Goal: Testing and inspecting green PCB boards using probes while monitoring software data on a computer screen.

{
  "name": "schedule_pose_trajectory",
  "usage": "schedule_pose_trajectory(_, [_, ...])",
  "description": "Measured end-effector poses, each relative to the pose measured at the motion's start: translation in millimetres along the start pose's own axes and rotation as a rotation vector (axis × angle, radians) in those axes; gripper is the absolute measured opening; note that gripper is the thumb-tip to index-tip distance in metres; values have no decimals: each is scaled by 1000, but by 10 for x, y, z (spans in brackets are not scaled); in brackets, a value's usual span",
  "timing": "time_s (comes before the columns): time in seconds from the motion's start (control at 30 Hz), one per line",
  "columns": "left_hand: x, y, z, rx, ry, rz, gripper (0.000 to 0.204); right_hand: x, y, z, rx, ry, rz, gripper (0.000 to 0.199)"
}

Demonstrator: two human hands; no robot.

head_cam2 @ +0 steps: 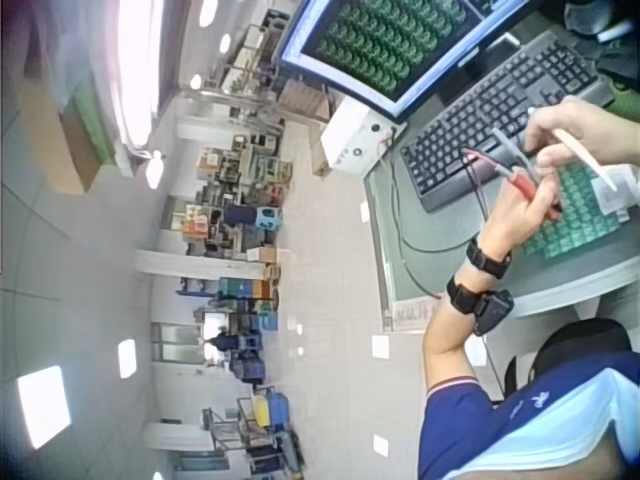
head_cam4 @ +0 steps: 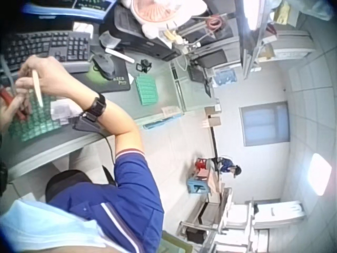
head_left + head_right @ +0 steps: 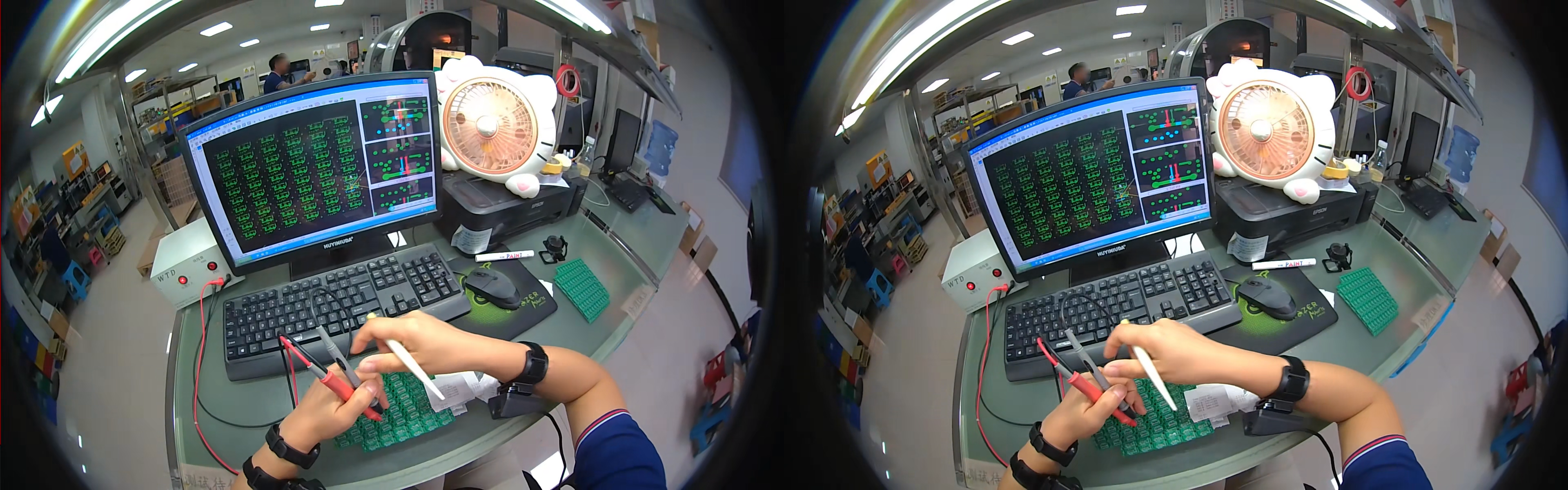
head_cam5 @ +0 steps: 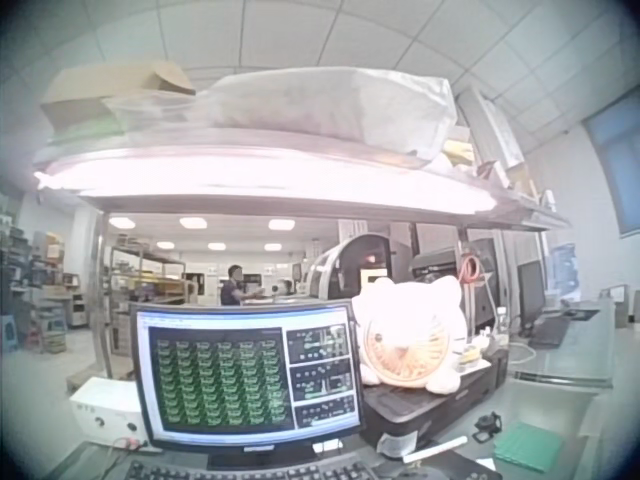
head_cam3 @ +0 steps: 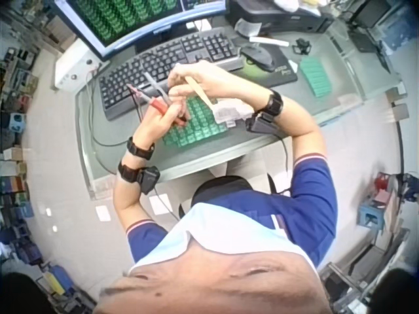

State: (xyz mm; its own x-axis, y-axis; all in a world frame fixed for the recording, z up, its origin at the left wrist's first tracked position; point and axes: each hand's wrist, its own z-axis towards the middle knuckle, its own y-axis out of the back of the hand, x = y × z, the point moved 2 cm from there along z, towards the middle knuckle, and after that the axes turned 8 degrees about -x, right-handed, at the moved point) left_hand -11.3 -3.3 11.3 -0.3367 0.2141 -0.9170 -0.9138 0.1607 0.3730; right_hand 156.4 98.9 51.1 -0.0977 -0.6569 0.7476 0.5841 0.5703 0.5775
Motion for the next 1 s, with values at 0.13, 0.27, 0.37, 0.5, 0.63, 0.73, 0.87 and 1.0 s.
schedule_pose_trajectory(0.13, [-51, -20, 0, -41, -38, 43, 33, 105, -120, 145, 161, -101, 163, 36])
schedule_pose_trajectory(0.27, [-78, -4, 27, -82, -20, -26, 43, 110, -120, 144, -25, -82, 113, 31])
schedule_pose_trajectory(0.37, [-80, 82, 75, -78, -175, 152, 55, -12, 50, -23, -145, -237, 353, 28])
schedule_pose_trajectory(0.5, [-30, 123, 85, -109, -209, 155, 43, -161, 234, -300, -175, -263, 321, 38])
schedule_pose_trajectory(0.63, [16, 131, 75, -113, -139, 146, 44, -257, 236, -550, -134, -420, 492, 33])
schedule_pose_trajectory(0.73, [41, 138, 75, -117, -95, 154, 44, -296, 147, -658, -84, -472, 609, 26])
schedule_pose_trajectory(0.87, [76, 120, 95, -130, -122, 151, 46, -348, 62, -693, -90, -285, 499, 25])
schedule_pose_trajectory(1.0, [106, 108, 101, -137, -105, 130, 45, -414, 43, -714, -89, -269, 392, 25])
